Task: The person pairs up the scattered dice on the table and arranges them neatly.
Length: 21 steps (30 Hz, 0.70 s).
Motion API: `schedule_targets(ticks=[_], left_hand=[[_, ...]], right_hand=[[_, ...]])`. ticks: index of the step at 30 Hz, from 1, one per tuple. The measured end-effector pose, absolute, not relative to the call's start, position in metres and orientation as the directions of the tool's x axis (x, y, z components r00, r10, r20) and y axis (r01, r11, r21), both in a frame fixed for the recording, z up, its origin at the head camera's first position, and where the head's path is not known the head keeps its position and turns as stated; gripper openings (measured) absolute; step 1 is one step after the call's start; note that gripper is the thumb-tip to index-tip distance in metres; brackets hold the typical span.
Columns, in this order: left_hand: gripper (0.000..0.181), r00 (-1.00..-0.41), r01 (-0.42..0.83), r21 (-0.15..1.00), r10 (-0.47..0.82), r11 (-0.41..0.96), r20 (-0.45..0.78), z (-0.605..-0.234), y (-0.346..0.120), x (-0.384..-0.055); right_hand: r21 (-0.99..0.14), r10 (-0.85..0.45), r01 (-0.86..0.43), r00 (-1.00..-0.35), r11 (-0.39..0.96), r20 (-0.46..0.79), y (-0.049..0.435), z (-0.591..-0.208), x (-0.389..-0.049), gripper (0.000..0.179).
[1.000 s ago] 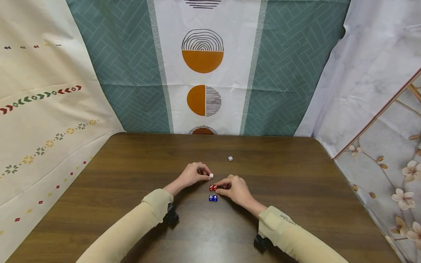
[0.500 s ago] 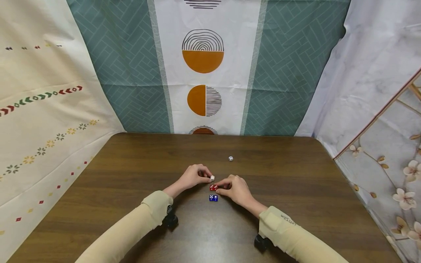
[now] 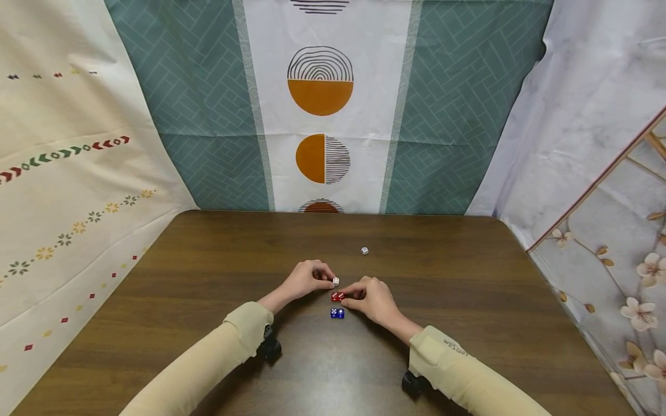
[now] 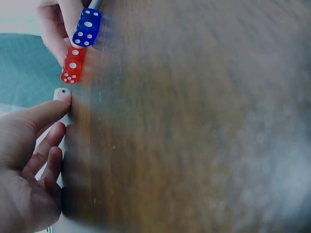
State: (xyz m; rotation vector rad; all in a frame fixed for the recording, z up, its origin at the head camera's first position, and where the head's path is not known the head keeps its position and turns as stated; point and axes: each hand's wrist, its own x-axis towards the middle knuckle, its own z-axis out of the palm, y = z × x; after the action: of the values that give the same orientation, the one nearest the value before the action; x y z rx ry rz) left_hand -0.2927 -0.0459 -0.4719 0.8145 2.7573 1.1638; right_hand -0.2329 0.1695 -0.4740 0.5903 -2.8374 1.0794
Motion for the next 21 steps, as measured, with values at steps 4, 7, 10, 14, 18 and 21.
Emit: schedule_targets(ticks=[4,7,10,14,18,21], left_hand=[[0.01,-0.863,0.44,0.689,0.482,0.576,0.149,-0.4712,-0.0462,-0.293],[0.01,-0.867,0.432,0.69,0.479,0.581,0.14,-0.4706,-0.046,-0.2929],[0.01,-0.87,0.428,0.685,0.475,0.589,0.135,-0.4705,-0.0457,-0.293],[0.01,-0.871,0.426,0.681,0.475,0.596,0.128,-0.4706,-0.0456,-0.2931],[0.01,-0.87,0.422,0.682,0.479,0.597,0.119,-0.4696,-0.0458,-0.2926],[0.01,-0.869,0.421,0.684,0.481,0.596,0.116,-0.4687,-0.0458,-0.2921]], right_hand=[[-0.634,-0.329,-0.357,-0.929,0.686,0.167,0.1696,-0.4741,-0.2332,0.019],[-0.634,-0.328,-0.353,-0.931,0.688,0.163,0.1695,-0.4742,-0.2333,0.02],[-0.633,-0.327,-0.351,-0.931,0.69,0.161,0.1694,-0.4744,-0.2333,0.02],[-0.636,-0.329,-0.35,-0.931,0.688,0.157,0.1692,-0.4738,-0.233,0.02],[-0.641,-0.344,-0.354,-0.928,0.681,0.146,0.1711,-0.4735,-0.2338,0.021],[-0.648,-0.385,-0.37,-0.914,0.666,0.127,0.1757,-0.473,-0.2367,0.024]])
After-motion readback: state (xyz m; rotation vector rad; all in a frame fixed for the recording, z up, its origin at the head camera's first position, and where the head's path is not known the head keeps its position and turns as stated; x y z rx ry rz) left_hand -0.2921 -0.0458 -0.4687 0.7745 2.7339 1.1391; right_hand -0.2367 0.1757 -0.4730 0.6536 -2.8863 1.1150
